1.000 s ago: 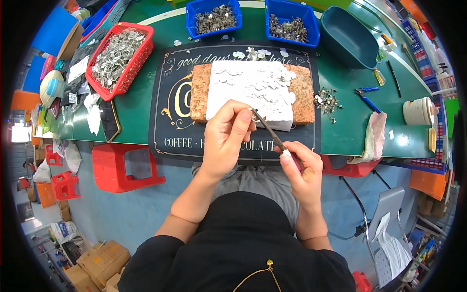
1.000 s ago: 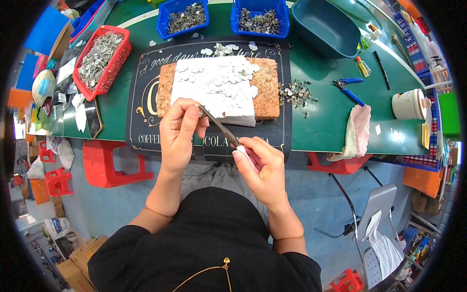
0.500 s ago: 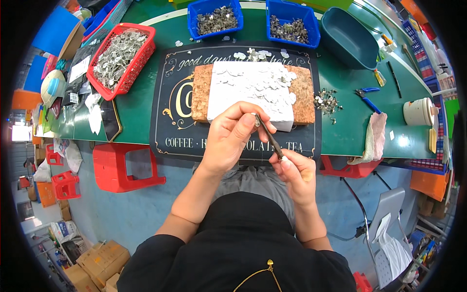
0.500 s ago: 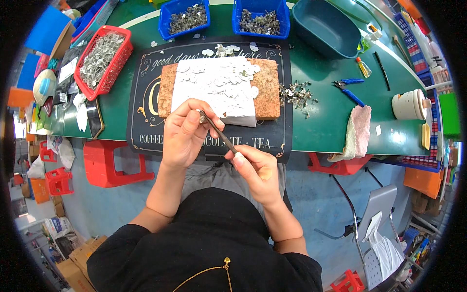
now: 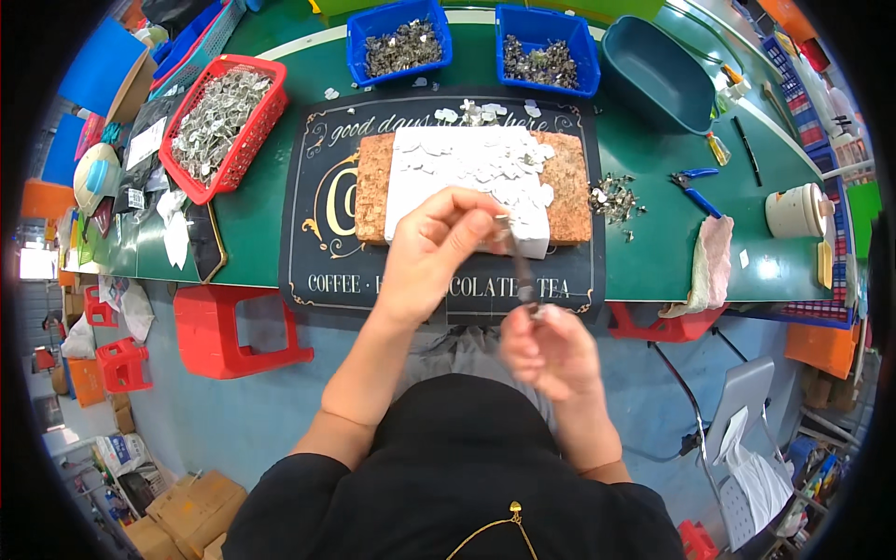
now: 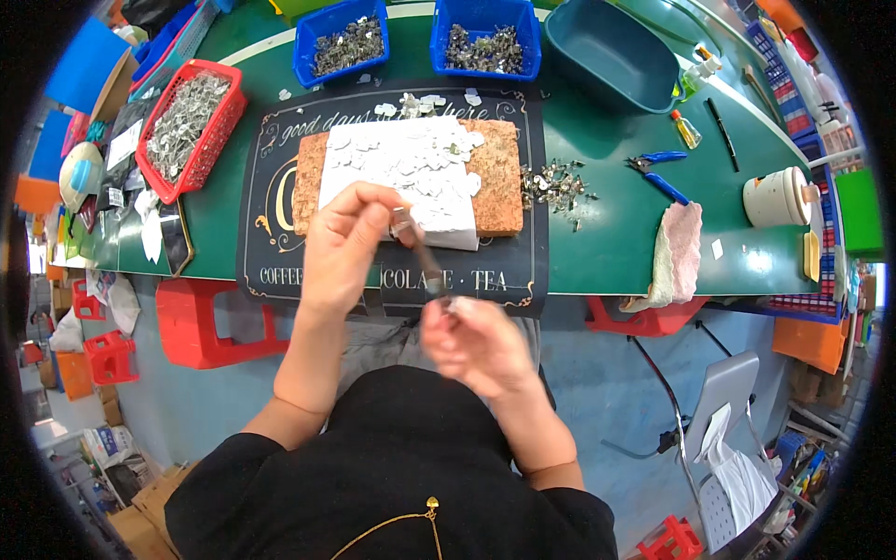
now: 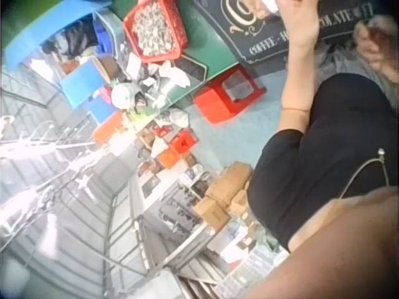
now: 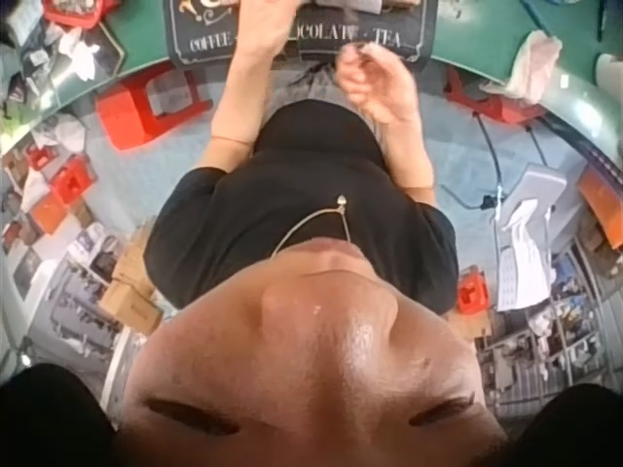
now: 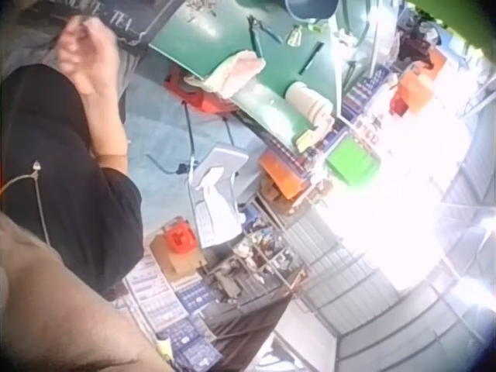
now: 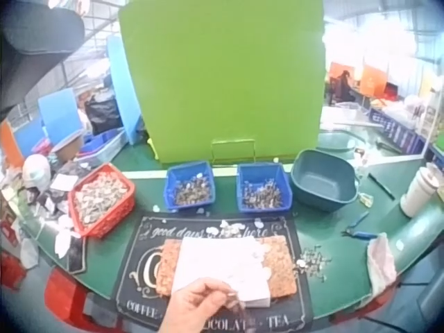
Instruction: Assembling and processing small metal components using pliers at a factory workstation.
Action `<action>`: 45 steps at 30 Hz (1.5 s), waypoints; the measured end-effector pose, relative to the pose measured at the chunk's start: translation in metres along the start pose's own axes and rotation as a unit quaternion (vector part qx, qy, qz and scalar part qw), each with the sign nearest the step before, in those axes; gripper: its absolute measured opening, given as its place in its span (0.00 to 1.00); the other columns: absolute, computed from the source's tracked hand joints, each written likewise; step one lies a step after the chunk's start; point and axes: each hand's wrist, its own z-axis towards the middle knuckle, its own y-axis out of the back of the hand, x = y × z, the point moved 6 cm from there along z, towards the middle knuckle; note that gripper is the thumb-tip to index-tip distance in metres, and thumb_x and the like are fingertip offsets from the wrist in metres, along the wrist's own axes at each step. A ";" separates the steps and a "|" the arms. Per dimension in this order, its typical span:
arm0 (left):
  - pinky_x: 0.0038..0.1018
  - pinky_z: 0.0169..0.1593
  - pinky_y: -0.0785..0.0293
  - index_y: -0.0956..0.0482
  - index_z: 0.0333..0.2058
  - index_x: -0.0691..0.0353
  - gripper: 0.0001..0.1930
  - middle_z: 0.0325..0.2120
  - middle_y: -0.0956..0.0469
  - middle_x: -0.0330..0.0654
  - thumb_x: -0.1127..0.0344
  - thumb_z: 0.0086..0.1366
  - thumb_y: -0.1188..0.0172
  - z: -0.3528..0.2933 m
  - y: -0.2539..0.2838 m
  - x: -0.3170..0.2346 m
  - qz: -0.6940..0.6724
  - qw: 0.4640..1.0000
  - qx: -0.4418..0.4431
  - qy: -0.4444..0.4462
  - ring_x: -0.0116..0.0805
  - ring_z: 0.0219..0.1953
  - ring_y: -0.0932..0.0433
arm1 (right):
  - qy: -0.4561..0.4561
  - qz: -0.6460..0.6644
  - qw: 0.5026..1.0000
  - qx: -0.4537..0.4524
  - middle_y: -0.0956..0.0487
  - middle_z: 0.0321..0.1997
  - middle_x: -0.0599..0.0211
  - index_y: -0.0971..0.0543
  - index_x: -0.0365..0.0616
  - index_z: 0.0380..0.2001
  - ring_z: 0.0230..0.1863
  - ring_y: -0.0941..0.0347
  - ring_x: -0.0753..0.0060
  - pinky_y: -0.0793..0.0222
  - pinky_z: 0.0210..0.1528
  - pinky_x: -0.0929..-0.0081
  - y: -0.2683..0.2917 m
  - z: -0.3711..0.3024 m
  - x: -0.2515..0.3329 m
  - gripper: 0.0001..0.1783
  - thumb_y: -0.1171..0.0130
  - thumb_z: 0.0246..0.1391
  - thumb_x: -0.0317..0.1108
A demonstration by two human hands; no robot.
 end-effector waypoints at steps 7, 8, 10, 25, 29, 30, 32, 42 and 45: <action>0.24 0.37 0.36 0.22 0.35 0.60 0.09 0.27 0.24 0.37 0.68 0.55 0.43 0.051 0.007 -0.040 0.480 0.867 -0.031 -0.130 0.29 0.31 0.33 | 0.314 -0.663 0.526 -0.429 0.30 0.21 0.69 0.26 0.33 0.34 0.21 0.38 0.81 0.41 0.24 0.81 0.016 -0.060 0.127 0.14 0.46 0.53 0.36; 0.26 0.37 0.36 0.21 0.33 0.59 0.08 0.26 0.25 0.37 0.67 0.53 0.42 0.055 0.004 -0.037 0.570 0.806 -0.030 -0.156 0.32 0.31 0.34 | 0.321 -0.676 0.503 -0.431 0.30 0.20 0.67 0.26 0.34 0.35 0.22 0.37 0.80 0.40 0.25 0.77 0.018 -0.059 0.131 0.15 0.46 0.52 0.37; 0.28 0.38 0.36 0.21 0.32 0.58 0.07 0.25 0.25 0.37 0.67 0.52 0.41 0.060 -0.005 -0.033 0.572 0.803 -0.018 -0.163 0.35 0.32 0.34 | 0.319 -0.704 0.465 -0.432 0.29 0.21 0.67 0.26 0.33 0.35 0.22 0.37 0.80 0.40 0.25 0.78 0.012 -0.057 0.135 0.15 0.44 0.51 0.37; 0.24 0.45 0.30 0.26 0.33 0.70 0.06 0.38 0.25 0.52 0.81 0.55 0.44 0.007 -0.001 -0.042 0.147 0.956 -0.112 -0.229 0.35 0.42 0.25 | 0.375 -0.609 0.666 -0.214 0.29 0.28 0.67 0.28 0.33 0.36 0.29 0.36 0.79 0.40 0.33 0.84 -0.038 0.000 0.060 0.13 0.42 0.45 0.27; 0.23 0.45 0.29 0.26 0.34 0.71 0.07 0.38 0.25 0.53 0.82 0.55 0.44 -0.006 0.003 -0.046 0.148 0.946 -0.138 -0.253 0.35 0.42 0.25 | 0.387 -0.616 0.657 -0.196 0.29 0.27 0.67 0.28 0.32 0.34 0.27 0.37 0.80 0.41 0.30 0.84 -0.048 0.006 0.051 0.13 0.41 0.45 0.27; 0.23 0.45 0.29 0.26 0.34 0.72 0.07 0.38 0.25 0.53 0.83 0.54 0.44 -0.009 0.005 -0.045 0.146 0.944 -0.153 -0.254 0.34 0.41 0.25 | 0.382 -0.615 0.661 -0.196 0.29 0.26 0.67 0.28 0.32 0.34 0.26 0.37 0.80 0.41 0.29 0.84 -0.048 0.006 0.050 0.13 0.41 0.44 0.27; 0.23 0.45 0.29 0.26 0.34 0.72 0.07 0.38 0.25 0.54 0.82 0.54 0.44 -0.011 0.010 -0.044 0.140 0.945 -0.165 -0.245 0.34 0.41 0.25 | 0.378 -0.615 0.664 -0.198 0.29 0.26 0.67 0.28 0.32 0.34 0.26 0.37 0.80 0.41 0.29 0.84 -0.050 0.006 0.049 0.13 0.41 0.44 0.27; 0.25 0.44 0.28 0.27 0.37 0.73 0.09 0.38 0.25 0.55 0.76 0.57 0.43 -0.015 0.018 -0.039 0.097 0.955 -0.178 -0.215 0.36 0.40 0.24 | 0.376 -0.651 0.633 -0.184 0.28 0.26 0.65 0.27 0.31 0.33 0.25 0.35 0.79 0.41 0.28 0.84 -0.053 0.012 0.042 0.10 0.43 0.45 0.24; 0.27 0.44 0.27 0.30 0.42 0.73 0.16 0.38 0.25 0.55 0.64 0.62 0.47 -0.008 0.021 -0.038 -0.029 0.975 -0.156 -0.155 0.39 0.40 0.23 | 0.360 -0.625 0.669 -0.179 0.27 0.26 0.66 0.26 0.31 0.33 0.26 0.35 0.82 0.41 0.28 0.86 -0.052 0.013 0.041 0.10 0.44 0.45 0.24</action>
